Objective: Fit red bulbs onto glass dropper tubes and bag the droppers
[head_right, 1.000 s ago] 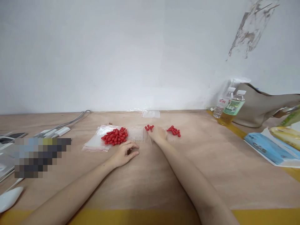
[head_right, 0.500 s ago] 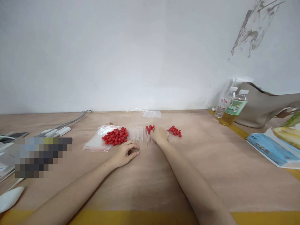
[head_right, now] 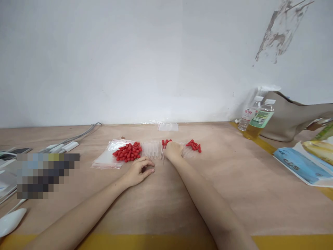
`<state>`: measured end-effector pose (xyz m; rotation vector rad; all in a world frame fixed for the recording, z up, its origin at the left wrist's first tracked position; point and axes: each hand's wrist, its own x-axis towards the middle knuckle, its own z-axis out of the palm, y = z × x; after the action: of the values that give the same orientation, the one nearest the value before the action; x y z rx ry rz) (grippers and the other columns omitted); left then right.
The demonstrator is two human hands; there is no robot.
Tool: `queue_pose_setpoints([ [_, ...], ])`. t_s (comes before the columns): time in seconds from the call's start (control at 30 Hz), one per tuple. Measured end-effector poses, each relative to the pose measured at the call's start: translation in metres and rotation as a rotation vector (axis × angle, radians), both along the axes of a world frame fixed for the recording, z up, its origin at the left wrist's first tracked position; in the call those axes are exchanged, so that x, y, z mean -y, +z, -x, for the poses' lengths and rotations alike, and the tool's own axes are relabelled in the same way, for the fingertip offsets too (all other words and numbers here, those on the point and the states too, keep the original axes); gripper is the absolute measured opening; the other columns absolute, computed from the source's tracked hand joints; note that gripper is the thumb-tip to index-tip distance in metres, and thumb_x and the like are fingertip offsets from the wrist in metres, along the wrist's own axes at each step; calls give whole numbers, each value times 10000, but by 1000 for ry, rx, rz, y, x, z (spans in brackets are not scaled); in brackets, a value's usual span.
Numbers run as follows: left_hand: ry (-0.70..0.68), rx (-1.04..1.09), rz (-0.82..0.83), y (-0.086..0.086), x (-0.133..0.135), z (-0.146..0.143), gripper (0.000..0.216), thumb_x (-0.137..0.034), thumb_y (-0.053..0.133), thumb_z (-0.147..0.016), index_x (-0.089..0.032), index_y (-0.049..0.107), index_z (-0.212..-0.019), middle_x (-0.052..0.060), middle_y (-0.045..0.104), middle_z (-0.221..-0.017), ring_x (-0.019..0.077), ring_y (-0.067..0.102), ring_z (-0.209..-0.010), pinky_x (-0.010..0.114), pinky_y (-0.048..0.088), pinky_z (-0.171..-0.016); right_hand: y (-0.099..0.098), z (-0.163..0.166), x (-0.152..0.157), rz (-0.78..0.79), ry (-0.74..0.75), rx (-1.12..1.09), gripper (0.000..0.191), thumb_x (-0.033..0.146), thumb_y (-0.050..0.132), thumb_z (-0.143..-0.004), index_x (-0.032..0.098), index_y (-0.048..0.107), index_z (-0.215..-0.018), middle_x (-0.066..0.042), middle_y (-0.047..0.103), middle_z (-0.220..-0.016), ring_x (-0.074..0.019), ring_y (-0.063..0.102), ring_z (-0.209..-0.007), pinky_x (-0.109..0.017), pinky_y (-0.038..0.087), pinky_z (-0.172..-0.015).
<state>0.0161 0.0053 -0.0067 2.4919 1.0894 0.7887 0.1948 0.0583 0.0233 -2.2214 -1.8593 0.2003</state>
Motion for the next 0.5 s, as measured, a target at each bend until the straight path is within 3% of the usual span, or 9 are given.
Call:
queue_pose_setpoints([
  [0.3, -6, 3, -11, 0, -1, 1, 147, -278, 547, -782, -185, 612, -874, 35, 559, -869, 138, 515, -755, 255, 414, -684, 20, -18, 6, 78, 29, -35, 335, 408, 455, -766, 180, 622, -946, -139, 633, -947, -260, 583, -903, -324, 417, -675],
  [0.4, 3, -3, -22, -1, -1, 1, 152, -285, 539, -786, -188, 612, -877, 35, 555, -866, 138, 515, -753, 254, 415, -679, 27, -36, 12, 126, 28, -53, 359, 453, 451, -748, 161, 634, -850, -126, 644, -811, -250, 601, -772, -301, 401, -589],
  [0.5, 9, -11, -22, -3, 1, 0, 157, -293, 534, -787, -190, 610, -877, 32, 553, -855, 134, 513, -727, 252, 418, -663, 25, -51, 25, 118, 92, -100, 329, 425, 438, -751, 156, 611, -670, -69, 608, -631, -183, 568, -582, -244, 327, -488],
])
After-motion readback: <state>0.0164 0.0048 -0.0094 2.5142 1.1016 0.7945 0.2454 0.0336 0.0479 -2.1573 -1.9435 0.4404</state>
